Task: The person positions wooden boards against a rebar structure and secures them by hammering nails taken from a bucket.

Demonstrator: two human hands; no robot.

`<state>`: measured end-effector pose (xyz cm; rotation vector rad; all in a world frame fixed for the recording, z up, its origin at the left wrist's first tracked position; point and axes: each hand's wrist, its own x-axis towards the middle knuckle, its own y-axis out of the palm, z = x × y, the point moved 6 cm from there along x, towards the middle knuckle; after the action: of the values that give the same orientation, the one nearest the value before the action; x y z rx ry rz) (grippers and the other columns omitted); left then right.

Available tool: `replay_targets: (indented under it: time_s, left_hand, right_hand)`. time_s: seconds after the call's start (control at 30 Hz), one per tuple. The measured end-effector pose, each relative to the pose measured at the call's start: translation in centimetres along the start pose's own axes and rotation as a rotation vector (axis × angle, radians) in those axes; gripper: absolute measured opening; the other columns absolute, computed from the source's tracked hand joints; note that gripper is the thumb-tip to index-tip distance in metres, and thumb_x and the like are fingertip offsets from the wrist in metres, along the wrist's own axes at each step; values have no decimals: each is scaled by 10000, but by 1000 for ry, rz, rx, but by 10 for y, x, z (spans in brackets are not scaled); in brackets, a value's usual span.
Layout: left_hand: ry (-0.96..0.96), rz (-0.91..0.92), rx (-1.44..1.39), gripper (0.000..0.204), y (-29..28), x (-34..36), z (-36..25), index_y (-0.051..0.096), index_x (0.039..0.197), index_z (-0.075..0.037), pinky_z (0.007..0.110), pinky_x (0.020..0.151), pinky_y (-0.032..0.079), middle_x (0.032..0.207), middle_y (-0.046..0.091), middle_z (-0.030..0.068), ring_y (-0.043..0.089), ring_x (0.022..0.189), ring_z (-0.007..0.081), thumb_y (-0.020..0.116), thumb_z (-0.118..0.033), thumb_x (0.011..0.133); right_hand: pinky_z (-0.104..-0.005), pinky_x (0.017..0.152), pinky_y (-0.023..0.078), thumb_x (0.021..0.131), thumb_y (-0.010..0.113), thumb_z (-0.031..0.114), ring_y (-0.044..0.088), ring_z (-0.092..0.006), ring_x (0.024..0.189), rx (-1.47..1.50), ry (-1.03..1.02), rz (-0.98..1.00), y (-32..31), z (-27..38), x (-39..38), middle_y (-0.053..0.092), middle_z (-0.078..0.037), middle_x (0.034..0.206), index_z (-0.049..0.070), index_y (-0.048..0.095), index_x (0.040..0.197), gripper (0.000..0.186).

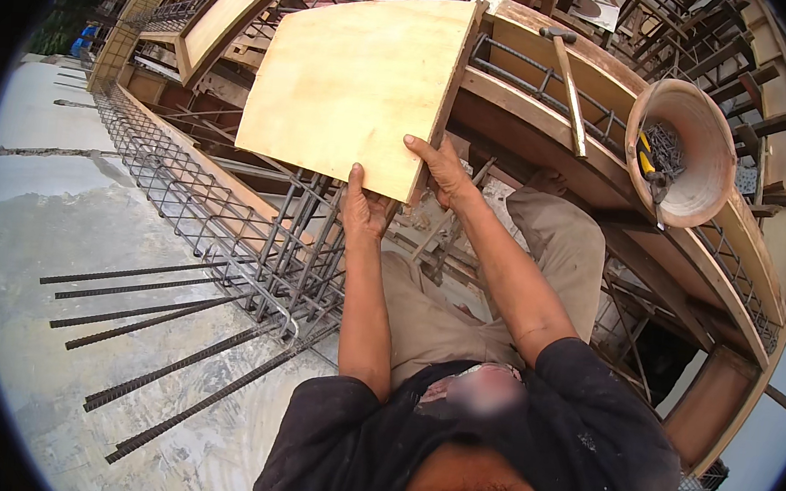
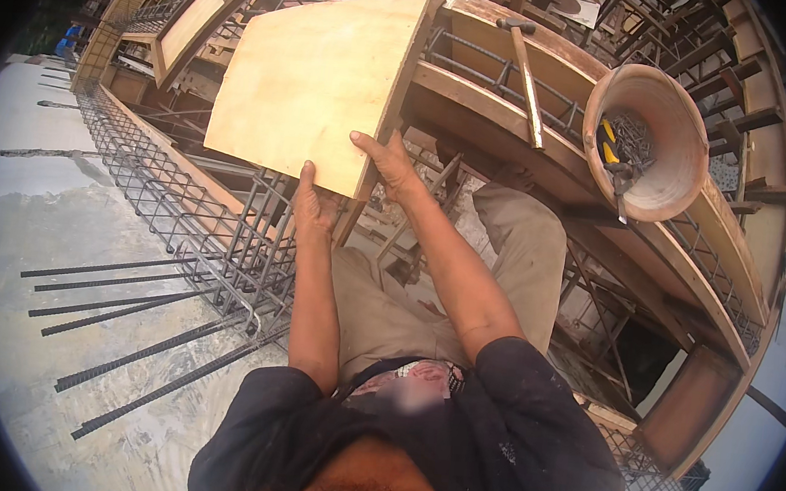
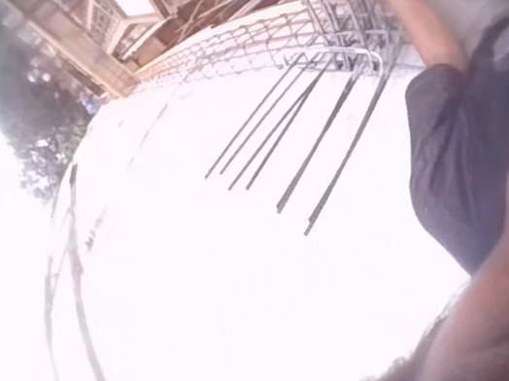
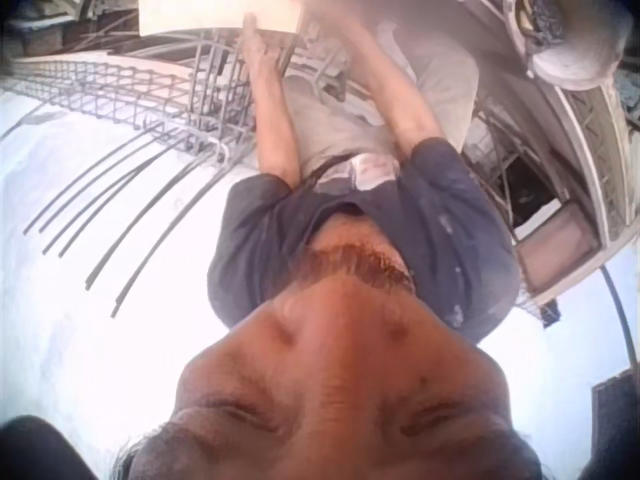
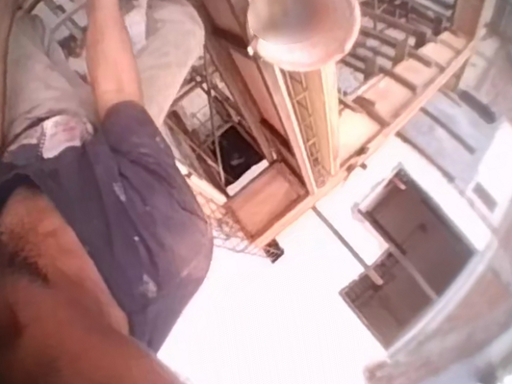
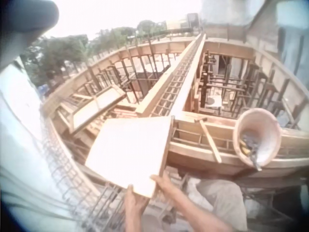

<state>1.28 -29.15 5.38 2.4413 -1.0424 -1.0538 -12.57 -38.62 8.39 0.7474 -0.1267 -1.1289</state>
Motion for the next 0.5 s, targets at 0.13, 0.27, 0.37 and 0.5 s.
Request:
replay_targets:
  time_s: [0.13,0.27,0.37,0.5]
  left_hand:
    - [23,57,-136,683,8,7,3,405,1453,-25,510,1100,429,1434,508,152,521,1297,326,666,-377,929]
    - [36,79,-243,638,10,20,-5,432,1438,-31,498,1093,442,1404,539,157,528,1289,331,625,-374,936]
    - [87,90,-254,644,20,15,-8,467,1395,-15,477,1050,483,1332,582,149,574,1218,316,681,-355,892]
    - [136,76,-257,732,60,-21,-16,454,1383,-6,456,1012,515,1287,562,164,573,1200,299,752,-361,816]
  right_hand:
    - [-414,1016,481,766,795,278,532,-285,1232,5,-24,25,-5,2,7,536,-203,1308,-11,329,1431,862]
    - [-421,1008,499,756,764,210,557,-288,1201,90,-20,31,3,6,4,546,-195,1281,-20,343,1419,819]
    - [-423,989,523,751,758,200,582,-288,1165,156,-31,82,12,27,1,553,-199,1260,-32,365,1399,793]
    - [-423,960,556,766,754,209,611,-293,1136,260,-40,145,11,56,-4,575,-206,1230,-59,400,1372,752]
